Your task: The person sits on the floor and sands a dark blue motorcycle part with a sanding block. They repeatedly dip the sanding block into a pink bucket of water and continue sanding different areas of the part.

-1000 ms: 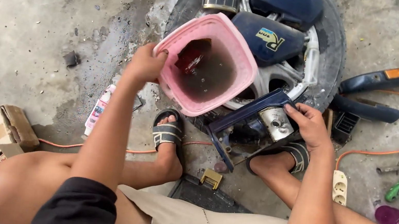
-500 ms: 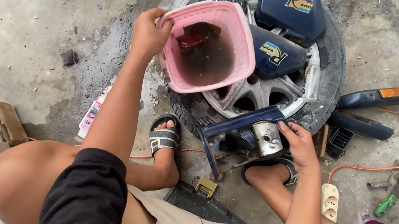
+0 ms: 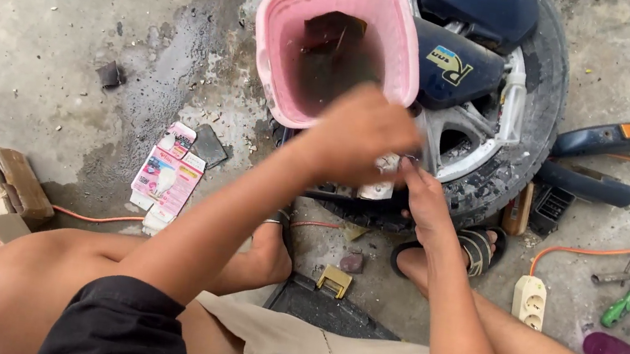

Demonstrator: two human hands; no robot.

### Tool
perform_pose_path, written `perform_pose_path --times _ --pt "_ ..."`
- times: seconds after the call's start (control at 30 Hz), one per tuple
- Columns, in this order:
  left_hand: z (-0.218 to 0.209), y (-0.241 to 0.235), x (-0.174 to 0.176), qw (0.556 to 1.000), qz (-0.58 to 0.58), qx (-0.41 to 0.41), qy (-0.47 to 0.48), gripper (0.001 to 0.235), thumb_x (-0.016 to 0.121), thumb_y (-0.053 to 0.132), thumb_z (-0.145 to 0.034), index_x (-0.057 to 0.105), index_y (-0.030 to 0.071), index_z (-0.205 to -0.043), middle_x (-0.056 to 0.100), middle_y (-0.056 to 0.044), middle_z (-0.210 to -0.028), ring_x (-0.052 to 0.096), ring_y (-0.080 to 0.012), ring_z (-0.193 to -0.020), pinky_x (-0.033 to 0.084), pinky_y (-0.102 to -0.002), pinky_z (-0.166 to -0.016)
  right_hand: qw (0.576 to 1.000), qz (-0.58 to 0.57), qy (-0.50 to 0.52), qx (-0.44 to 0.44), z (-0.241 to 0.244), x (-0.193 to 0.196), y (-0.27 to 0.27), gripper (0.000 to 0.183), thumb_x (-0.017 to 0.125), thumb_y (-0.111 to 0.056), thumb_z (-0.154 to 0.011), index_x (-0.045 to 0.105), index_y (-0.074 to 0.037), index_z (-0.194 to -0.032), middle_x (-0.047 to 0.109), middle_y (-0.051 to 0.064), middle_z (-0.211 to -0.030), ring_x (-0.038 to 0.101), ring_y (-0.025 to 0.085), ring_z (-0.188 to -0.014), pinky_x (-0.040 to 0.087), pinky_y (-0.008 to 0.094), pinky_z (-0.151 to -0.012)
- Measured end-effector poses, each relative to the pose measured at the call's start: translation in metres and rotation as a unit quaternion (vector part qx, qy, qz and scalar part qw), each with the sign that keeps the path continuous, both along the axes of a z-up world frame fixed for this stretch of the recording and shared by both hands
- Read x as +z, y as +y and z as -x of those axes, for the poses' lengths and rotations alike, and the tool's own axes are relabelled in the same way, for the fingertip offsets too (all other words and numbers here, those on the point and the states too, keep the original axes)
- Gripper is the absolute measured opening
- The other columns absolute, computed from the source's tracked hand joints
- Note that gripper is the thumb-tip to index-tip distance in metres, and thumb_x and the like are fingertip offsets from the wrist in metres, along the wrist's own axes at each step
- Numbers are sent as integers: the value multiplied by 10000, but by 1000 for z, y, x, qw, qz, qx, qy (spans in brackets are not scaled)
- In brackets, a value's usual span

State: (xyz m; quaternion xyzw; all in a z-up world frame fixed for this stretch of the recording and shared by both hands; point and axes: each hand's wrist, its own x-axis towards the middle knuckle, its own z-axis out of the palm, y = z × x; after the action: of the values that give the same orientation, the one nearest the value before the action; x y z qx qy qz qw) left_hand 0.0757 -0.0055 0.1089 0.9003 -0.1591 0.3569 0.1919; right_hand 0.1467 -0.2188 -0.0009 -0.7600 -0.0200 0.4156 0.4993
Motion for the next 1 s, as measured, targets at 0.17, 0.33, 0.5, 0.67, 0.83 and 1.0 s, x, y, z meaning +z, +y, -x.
perform_pose_path --times 0.17,0.33,0.5,0.67,0.83,1.0 --pt "35 -23 -66 946 -81 20 312 1013 785 738 -638 440 158 -1394 583 -177 -1291 560 -344 -1245 435 -473 -1002 998 -45 35 -32 -1 19 5 402 738 -515 -971 701 -119 -910 584 17 -744 582 166 -615 429 287 -502" --pt "48 -29 -110 887 -138 133 420 1408 831 761 -530 147 220 -1636 514 -245 -1427 514 -422 -1334 407 -545 -1048 997 -41 51 -42 3 26 5 354 776 -476 -938 713 -135 -865 601 10 -683 585 151 -580 414 268 -452" --pt "56 -24 -113 877 -112 172 434 1347 815 764 -484 290 142 -1557 516 -242 -1411 461 -415 -1375 302 -593 -1112 971 -149 126 -137 -4 -5 -3 272 594 -362 -994 723 -125 -1029 642 9 -850 652 167 -833 523 301 -736" --pt "53 -28 -124 912 10 157 379 1216 782 808 -507 437 128 -1455 525 -187 -1470 525 -340 -1364 352 -513 -1123 976 -157 27 -146 1 -14 -18 84 696 -63 -865 617 -74 -893 597 38 -928 640 192 -923 491 343 -815" --pt "56 -28 -124 919 35 163 357 1229 763 841 -521 417 171 -1491 523 -114 -1494 535 -290 -1359 351 -481 -1122 970 -159 -5 -186 18 -8 -13 306 779 -27 -853 565 -107 -1056 571 -28 -939 635 105 -917 488 252 -829" --pt "53 -30 -129 925 28 169 339 1256 788 806 -500 409 184 -1524 514 -100 -1504 520 -293 -1376 349 -470 -1105 966 -116 -215 -84 23 22 16 339 772 -121 -971 567 -7 -1215 645 90 -999 649 157 -949 515 308 -824"
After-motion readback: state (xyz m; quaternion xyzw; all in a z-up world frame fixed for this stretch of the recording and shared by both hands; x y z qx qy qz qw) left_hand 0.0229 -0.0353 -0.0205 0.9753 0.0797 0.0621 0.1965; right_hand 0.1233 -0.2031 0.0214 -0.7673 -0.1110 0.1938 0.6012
